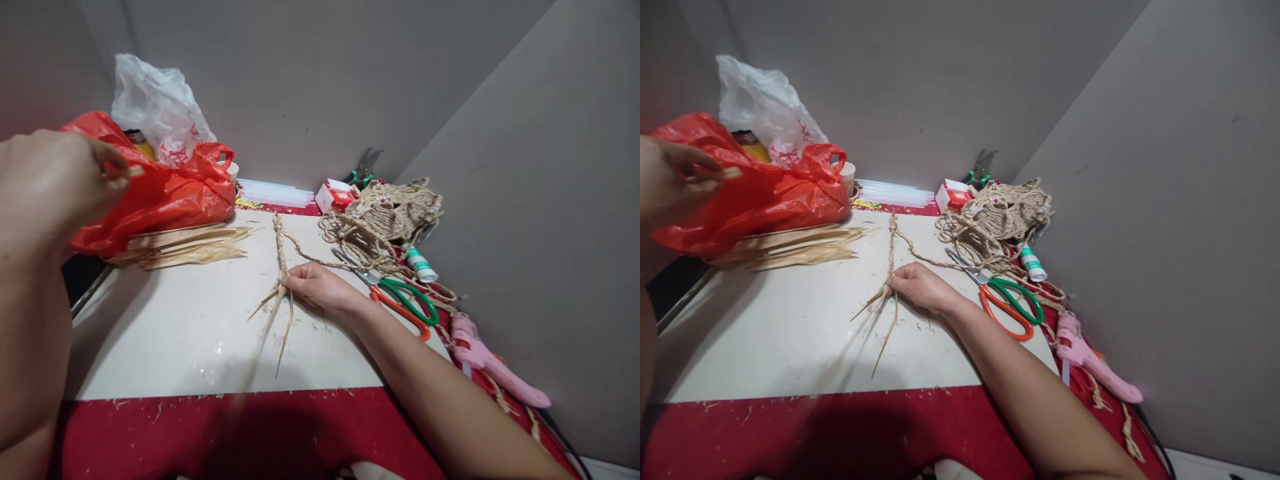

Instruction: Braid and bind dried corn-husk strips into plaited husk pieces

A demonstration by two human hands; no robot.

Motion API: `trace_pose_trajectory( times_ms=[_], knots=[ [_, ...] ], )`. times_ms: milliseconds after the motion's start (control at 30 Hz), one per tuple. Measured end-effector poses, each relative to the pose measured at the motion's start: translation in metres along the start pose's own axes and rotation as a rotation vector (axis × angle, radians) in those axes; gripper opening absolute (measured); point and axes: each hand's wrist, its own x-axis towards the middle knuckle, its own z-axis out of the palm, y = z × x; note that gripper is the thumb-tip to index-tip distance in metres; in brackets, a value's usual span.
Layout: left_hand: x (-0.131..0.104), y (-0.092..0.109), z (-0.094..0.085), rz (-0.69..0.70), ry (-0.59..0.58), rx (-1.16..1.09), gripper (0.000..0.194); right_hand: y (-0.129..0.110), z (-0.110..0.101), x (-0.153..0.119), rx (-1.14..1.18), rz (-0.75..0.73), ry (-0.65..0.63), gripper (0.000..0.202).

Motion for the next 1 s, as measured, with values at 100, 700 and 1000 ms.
trace_pose_trajectory(
  times_ms=[100, 700, 1000],
  knots=[
    [-0.011, 0.03, 0.014, 0.059, 0.213, 0.087, 0.034, 0.002, -0.001, 0.001, 0.03, 0.006, -0.01, 0.032],
    [-0.054, 0.07, 0.172, -0.105, -0.759, -0.731, 0.021, 0.002, -0.005, 0.004, 0.312, 0.001, -0.147, 0.027],
    [-0.047, 0.067, 0.161, 0.019, -0.496, -0.514, 0.017, 0.005, -0.009, 0.003, 0.307, -0.001, -0.183, 0.031]
  ],
)
